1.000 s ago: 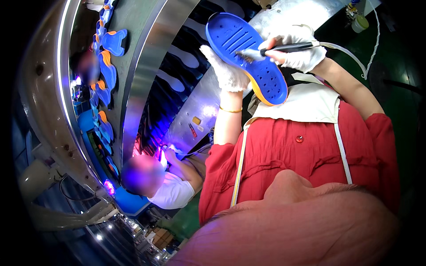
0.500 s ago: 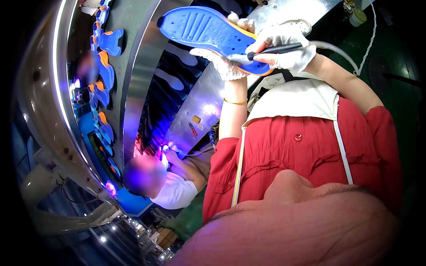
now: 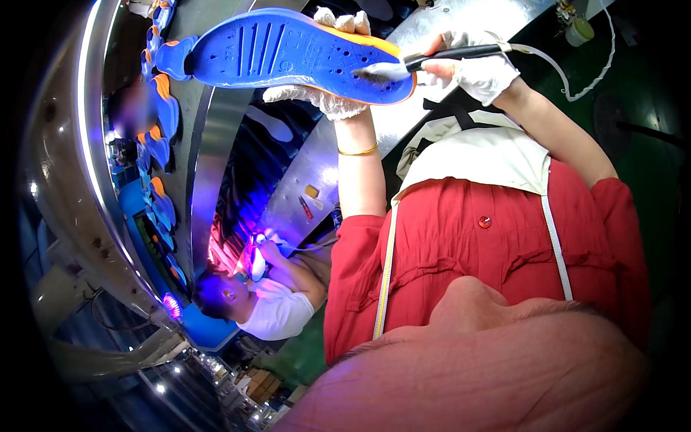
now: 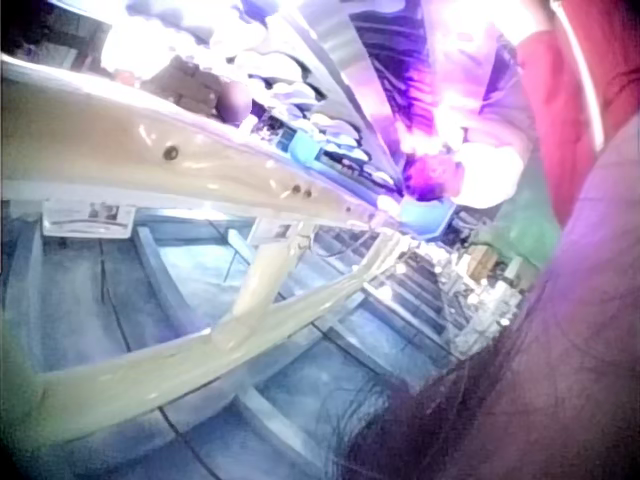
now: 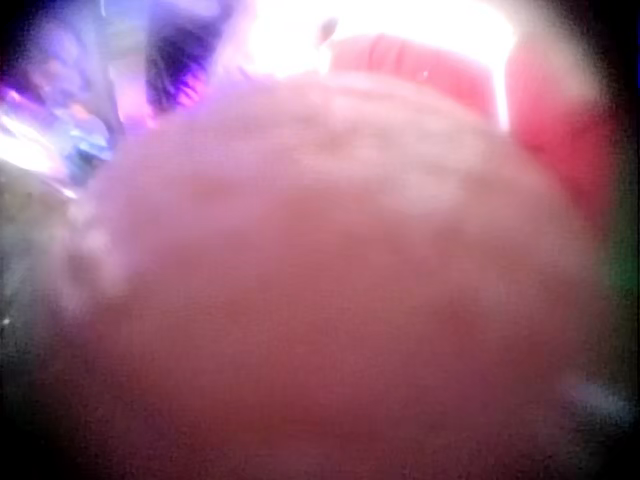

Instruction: The person cleans blue shoe soles using a brush tool at a workstation, reaching to place and retrieve items from a conveyor belt and a storage box.

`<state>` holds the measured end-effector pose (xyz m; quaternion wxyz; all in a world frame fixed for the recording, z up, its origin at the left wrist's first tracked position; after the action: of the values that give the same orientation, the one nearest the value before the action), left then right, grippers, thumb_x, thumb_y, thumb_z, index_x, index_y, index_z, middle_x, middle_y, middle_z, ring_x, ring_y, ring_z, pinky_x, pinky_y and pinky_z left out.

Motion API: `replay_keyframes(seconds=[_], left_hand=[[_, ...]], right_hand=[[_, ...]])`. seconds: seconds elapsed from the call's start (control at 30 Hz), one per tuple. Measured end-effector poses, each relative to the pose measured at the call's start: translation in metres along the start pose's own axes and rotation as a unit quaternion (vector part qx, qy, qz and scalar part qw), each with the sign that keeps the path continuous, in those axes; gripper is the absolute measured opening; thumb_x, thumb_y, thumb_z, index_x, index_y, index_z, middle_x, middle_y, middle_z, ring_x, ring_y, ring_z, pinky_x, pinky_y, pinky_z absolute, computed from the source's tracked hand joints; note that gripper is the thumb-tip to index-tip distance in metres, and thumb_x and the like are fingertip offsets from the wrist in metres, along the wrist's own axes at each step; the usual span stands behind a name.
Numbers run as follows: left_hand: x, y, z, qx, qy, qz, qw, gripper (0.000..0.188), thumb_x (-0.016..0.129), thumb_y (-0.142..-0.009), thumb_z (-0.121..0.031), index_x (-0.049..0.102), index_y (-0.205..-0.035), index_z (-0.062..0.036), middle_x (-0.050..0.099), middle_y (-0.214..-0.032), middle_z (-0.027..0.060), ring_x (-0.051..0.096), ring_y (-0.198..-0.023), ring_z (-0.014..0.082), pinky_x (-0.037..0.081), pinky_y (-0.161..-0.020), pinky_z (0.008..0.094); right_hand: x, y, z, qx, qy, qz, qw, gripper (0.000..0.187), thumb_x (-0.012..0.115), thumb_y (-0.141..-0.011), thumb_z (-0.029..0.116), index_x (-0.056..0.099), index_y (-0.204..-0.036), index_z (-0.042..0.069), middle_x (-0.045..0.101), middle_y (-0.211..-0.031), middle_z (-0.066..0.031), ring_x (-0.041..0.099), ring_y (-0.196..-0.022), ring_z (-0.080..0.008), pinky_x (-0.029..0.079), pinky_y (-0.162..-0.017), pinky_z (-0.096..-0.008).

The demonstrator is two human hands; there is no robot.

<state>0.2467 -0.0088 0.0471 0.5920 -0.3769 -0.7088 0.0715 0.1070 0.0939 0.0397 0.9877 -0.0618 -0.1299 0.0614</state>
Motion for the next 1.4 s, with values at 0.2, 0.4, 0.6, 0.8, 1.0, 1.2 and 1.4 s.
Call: replay_keyframes(seconds=[0.2, 0.4, 0.6, 0.8, 1.0, 1.2, 1.4], left_hand=[[0.002, -0.006, 0.002, -0.042, -0.071, 0.059, 0.995, 0.107, 0.064, -0.061, -0.078, 0.05, -0.135, -0.0028, 0.055, -0.132, 0.0158, 0.056, -0.121, 0.0336, 0.032, -0.114, 0.0493], [0.004, -0.014, 0.006, -0.114, -0.042, 0.087, 0.989, 0.123, 0.056, -0.053, -0.089, 0.046, -0.137, 0.0004, 0.055, -0.131, 0.0205, 0.057, -0.118, 0.0372, 0.035, -0.111, 0.0521], [-0.022, -0.009, 0.006, -0.199, -0.183, -0.01, 0.963, 0.125, 0.047, -0.056, -0.093, 0.044, -0.137, 0.0025, 0.058, -0.128, 0.0228, 0.061, -0.112, 0.0381, 0.048, -0.1, 0.0488], [-0.055, 0.004, -0.006, -0.252, -0.409, -0.202, 0.854, 0.107, 0.047, -0.068, -0.085, 0.048, -0.136, -0.003, 0.06, -0.128, 0.0156, 0.064, -0.108, 0.0298, 0.054, -0.093, 0.041], [-0.051, 0.004, -0.002, -0.285, -0.424, -0.232, 0.828, 0.088, 0.054, -0.078, -0.074, 0.054, -0.133, -0.0054, 0.065, -0.12, 0.0109, 0.067, -0.101, 0.0262, 0.057, -0.087, 0.0379], [-0.055, 0.0, 0.003, -0.32, -0.452, -0.255, 0.793, 0.081, 0.057, -0.082, -0.07, 0.056, -0.131, -0.0057, 0.067, -0.117, 0.0105, 0.067, -0.097, 0.0255, 0.057, -0.084, 0.0372], [-0.031, 0.003, 0.0, -0.373, -0.329, -0.299, 0.814, 0.075, 0.057, -0.085, -0.067, 0.057, -0.132, -0.0087, 0.066, -0.118, 0.0108, 0.067, -0.099, 0.0252, 0.057, -0.084, 0.0381]], right_hand=[[0.01, 0.001, -0.024, 0.036, 0.032, 0.05, 0.998, 0.017, 0.071, -0.088, 0.014, 0.063, -0.097, 0.003, 0.066, -0.088, -0.0057, 0.062, -0.076, -0.0101, 0.051, -0.069, -0.0229], [-0.007, -0.007, -0.011, 0.006, -0.014, 0.008, 1.0, 0.016, 0.07, -0.088, 0.015, 0.064, -0.098, 0.005, 0.066, -0.094, -0.0048, 0.063, -0.084, -0.0107, 0.051, -0.078, -0.0253], [0.0, -0.016, 0.001, -0.037, 0.312, 0.087, 0.945, 0.015, 0.075, -0.081, 0.014, 0.065, -0.089, 0.008, 0.066, -0.091, -0.0072, 0.064, -0.086, -0.0195, 0.051, -0.08, -0.0323], [-0.008, -0.022, -0.014, 0.154, 0.193, 0.145, 0.958, 0.021, 0.079, -0.078, 0.017, 0.066, -0.09, 0.004, 0.066, -0.089, -0.007, 0.064, -0.08, -0.0156, 0.053, -0.074, -0.0284], [0.004, -0.026, -0.001, 0.002, 0.293, 0.153, 0.944, 0.017, 0.073, -0.08, 0.008, 0.062, -0.092, 0.005, 0.065, -0.091, -0.0068, 0.063, -0.089, -0.0182, 0.051, -0.08, -0.0295], [0.0, -0.032, -0.008, 0.056, 0.23, 0.142, 0.961, 0.016, 0.075, -0.08, 0.008, 0.063, -0.091, 0.007, 0.065, -0.088, -0.0073, 0.064, -0.082, -0.0191, 0.053, -0.075, -0.0295], [0.0, -0.034, -0.009, 0.054, 0.291, 0.171, 0.94, 0.016, 0.075, -0.078, 0.006, 0.064, -0.09, 0.008, 0.065, -0.091, -0.0089, 0.065, -0.088, -0.0219, 0.054, -0.078, -0.0315]])
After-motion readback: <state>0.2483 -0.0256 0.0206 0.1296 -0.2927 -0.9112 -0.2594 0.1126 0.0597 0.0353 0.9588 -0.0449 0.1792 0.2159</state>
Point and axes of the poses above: each hand's wrist, its own y-axis away from the middle knuckle, its own x-axis out of the palm, z = x × y, the point moved 7 cm from there along -y, towards the middle knuckle
